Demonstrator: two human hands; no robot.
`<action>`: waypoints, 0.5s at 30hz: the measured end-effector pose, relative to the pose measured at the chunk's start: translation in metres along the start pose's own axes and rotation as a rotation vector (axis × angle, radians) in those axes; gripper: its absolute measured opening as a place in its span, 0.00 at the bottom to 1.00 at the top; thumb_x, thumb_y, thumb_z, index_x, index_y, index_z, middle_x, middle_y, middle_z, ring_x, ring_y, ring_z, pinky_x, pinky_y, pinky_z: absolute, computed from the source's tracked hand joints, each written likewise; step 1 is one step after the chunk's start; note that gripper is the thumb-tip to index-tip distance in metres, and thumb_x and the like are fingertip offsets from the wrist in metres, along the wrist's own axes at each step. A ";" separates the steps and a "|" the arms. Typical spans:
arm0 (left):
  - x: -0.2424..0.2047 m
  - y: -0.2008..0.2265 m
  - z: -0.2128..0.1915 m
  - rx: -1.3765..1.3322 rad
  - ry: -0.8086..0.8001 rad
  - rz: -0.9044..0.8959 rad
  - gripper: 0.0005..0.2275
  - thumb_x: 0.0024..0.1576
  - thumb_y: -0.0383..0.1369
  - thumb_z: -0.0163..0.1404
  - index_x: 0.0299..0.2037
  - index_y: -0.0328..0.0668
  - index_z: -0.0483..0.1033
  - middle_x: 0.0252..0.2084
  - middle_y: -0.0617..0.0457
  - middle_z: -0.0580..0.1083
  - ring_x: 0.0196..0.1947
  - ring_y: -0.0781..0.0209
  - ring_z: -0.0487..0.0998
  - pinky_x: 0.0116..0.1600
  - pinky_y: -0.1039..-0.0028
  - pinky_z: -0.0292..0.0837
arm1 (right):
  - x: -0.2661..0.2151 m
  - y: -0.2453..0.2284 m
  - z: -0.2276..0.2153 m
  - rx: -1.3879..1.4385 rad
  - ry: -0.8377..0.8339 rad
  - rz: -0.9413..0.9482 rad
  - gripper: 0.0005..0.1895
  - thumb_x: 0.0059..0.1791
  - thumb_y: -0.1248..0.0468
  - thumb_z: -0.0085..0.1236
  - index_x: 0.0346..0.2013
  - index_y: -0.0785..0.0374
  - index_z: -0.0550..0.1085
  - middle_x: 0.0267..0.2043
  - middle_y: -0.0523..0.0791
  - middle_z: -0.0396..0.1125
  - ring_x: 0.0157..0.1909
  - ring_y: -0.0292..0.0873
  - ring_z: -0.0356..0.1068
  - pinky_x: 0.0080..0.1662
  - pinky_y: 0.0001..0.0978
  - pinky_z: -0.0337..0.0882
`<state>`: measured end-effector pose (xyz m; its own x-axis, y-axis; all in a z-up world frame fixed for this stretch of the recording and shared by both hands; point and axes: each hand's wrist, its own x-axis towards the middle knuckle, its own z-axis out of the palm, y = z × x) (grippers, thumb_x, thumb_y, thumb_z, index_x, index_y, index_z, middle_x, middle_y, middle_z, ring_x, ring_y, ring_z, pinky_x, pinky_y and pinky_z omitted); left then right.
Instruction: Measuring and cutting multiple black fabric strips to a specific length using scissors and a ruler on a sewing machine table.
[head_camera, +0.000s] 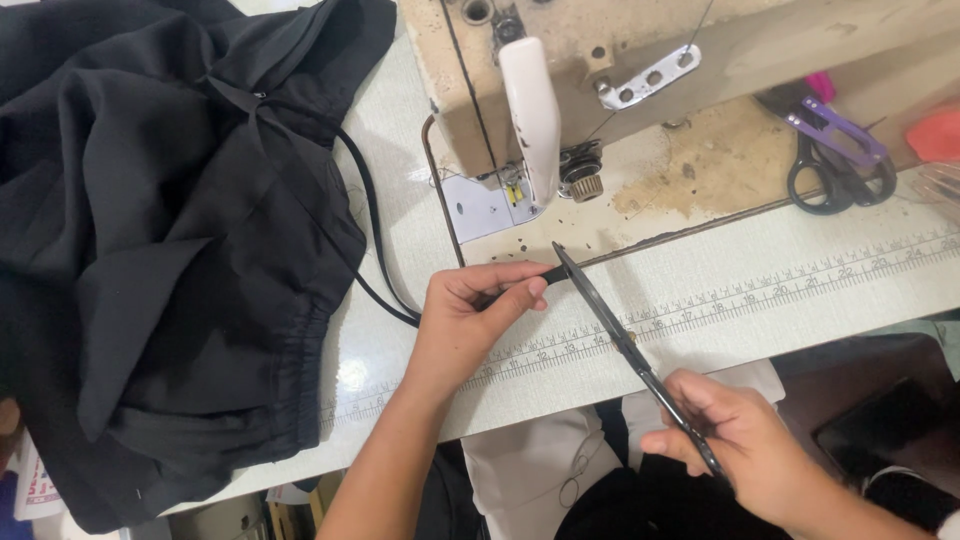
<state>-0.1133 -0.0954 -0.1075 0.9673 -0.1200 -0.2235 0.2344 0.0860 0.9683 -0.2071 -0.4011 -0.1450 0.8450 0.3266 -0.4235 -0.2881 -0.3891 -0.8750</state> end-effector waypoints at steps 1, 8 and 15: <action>0.001 0.001 -0.001 0.000 0.001 0.000 0.09 0.60 0.28 0.60 0.49 0.36 0.86 0.35 0.51 0.84 0.36 0.70 0.83 0.48 0.82 0.78 | 0.002 -0.002 -0.007 0.000 -0.001 0.000 0.27 0.45 0.57 0.80 0.22 0.56 0.64 0.17 0.38 0.57 0.22 0.34 0.56 0.27 0.30 0.59; 0.001 0.015 -0.018 0.365 0.018 0.072 0.08 0.59 0.33 0.59 0.46 0.44 0.87 0.44 0.55 0.84 0.48 0.67 0.82 0.58 0.77 0.76 | 0.047 -0.105 -0.069 -0.899 0.131 0.452 0.21 0.44 0.36 0.62 0.40 0.43 0.83 0.23 0.34 0.79 0.22 0.35 0.74 0.30 0.26 0.72; -0.014 0.014 -0.021 0.450 -0.024 0.054 0.05 0.55 0.30 0.64 0.40 0.47 0.88 0.40 0.57 0.84 0.42 0.67 0.84 0.51 0.79 0.76 | 0.083 -0.068 -0.117 -1.196 0.342 0.043 0.35 0.48 0.39 0.60 0.64 0.52 0.79 0.63 0.41 0.75 0.63 0.47 0.74 0.55 0.42 0.73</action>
<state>-0.1215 -0.0720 -0.0932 0.9731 -0.1509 -0.1740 0.1131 -0.3450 0.9317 -0.0651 -0.4485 -0.0932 0.9707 0.1230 -0.2062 0.1209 -0.9924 -0.0229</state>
